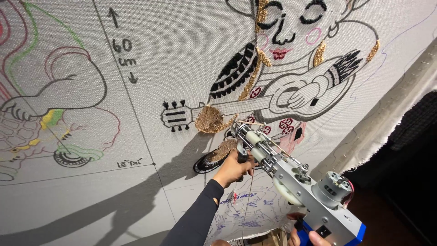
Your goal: The person uses a tufting gun to create a rug with a character design on a mounted canvas.
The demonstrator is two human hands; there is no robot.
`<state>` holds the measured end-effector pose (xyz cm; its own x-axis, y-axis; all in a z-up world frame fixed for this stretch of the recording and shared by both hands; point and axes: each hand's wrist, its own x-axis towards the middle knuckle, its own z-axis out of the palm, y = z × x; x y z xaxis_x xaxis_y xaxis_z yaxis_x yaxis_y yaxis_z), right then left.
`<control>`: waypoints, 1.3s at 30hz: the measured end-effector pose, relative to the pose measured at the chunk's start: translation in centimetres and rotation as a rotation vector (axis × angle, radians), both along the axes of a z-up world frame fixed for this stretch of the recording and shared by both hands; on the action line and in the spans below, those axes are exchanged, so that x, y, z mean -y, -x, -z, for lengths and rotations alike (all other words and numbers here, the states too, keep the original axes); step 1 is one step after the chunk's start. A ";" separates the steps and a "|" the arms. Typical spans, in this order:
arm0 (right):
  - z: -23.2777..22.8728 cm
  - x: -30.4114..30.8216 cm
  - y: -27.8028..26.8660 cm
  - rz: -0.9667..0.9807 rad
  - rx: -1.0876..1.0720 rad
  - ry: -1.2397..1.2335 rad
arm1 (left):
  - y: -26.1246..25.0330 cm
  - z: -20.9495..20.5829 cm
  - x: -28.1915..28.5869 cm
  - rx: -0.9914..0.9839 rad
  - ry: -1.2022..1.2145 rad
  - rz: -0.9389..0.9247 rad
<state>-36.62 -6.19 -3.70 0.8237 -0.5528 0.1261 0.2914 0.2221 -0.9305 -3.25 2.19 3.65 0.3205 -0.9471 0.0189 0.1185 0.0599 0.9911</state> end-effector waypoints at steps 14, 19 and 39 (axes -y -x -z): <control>-3.3 -5.3 -3.7 0.268 -0.098 -0.184 | -1.3 6.5 1.4 -0.041 0.108 -0.154; -3.7 -5.8 -4.2 0.266 -0.050 -0.196 | -1.4 6.5 1.2 -0.044 0.097 -0.161; -6.3 -10.8 -11.3 0.608 -0.114 0.047 | -5.7 8.0 4.3 -0.081 0.064 -0.299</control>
<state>-25.30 4.65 2.61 0.3732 -0.9233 0.0914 0.2506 0.0054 -0.9681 2.41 -2.15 -4.32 0.5872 -0.8085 0.0387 0.1647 0.1662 0.9722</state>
